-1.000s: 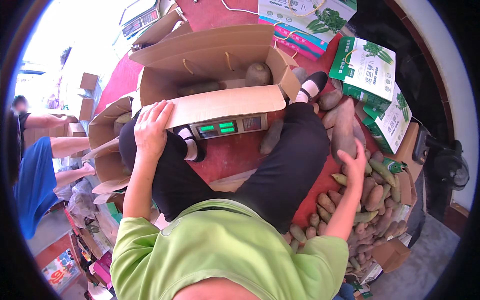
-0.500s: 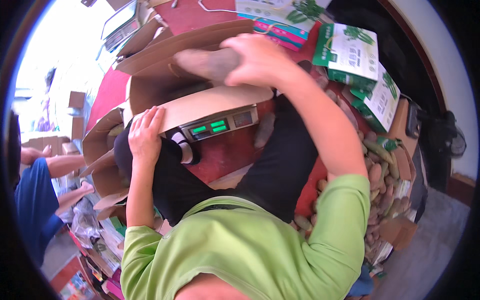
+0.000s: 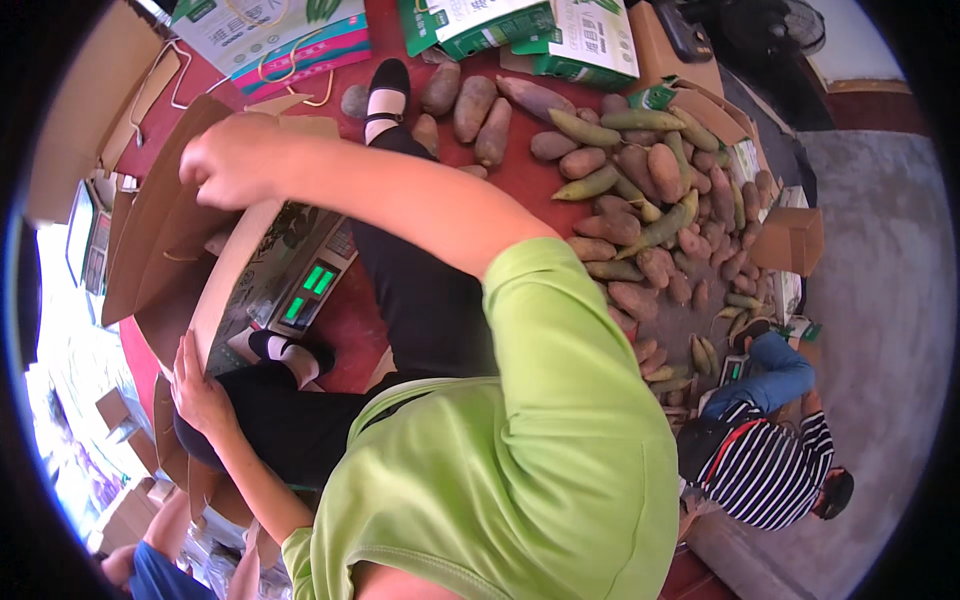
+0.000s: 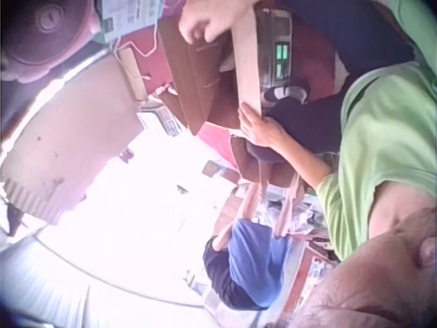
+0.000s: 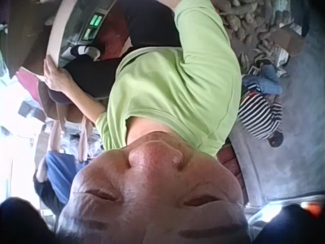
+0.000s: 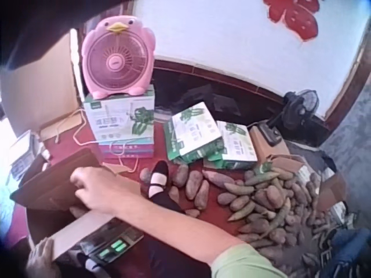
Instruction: Sorting, weighing, and packing green radishes into boxes and bags.
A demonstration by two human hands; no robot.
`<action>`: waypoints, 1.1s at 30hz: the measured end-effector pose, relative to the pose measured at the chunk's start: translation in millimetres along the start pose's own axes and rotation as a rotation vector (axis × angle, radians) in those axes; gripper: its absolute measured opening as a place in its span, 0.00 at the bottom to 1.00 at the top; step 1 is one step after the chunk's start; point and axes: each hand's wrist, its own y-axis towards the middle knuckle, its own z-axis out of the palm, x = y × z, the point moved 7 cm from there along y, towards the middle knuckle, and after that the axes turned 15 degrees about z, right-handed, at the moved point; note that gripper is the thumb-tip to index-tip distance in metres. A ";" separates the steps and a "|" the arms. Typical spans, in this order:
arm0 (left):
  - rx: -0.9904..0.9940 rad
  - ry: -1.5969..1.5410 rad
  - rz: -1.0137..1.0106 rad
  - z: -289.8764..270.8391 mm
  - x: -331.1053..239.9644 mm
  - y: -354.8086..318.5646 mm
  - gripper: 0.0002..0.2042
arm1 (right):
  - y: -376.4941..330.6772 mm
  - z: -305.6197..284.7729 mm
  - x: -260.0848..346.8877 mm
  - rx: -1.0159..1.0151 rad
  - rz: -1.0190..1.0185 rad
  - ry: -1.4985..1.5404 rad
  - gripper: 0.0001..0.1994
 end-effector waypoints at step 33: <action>-0.049 0.031 0.007 -0.5 -3.8 6.8 0.29 | -563.4 -148.4 -473.9 -0.688 1.901 -0.187 0.50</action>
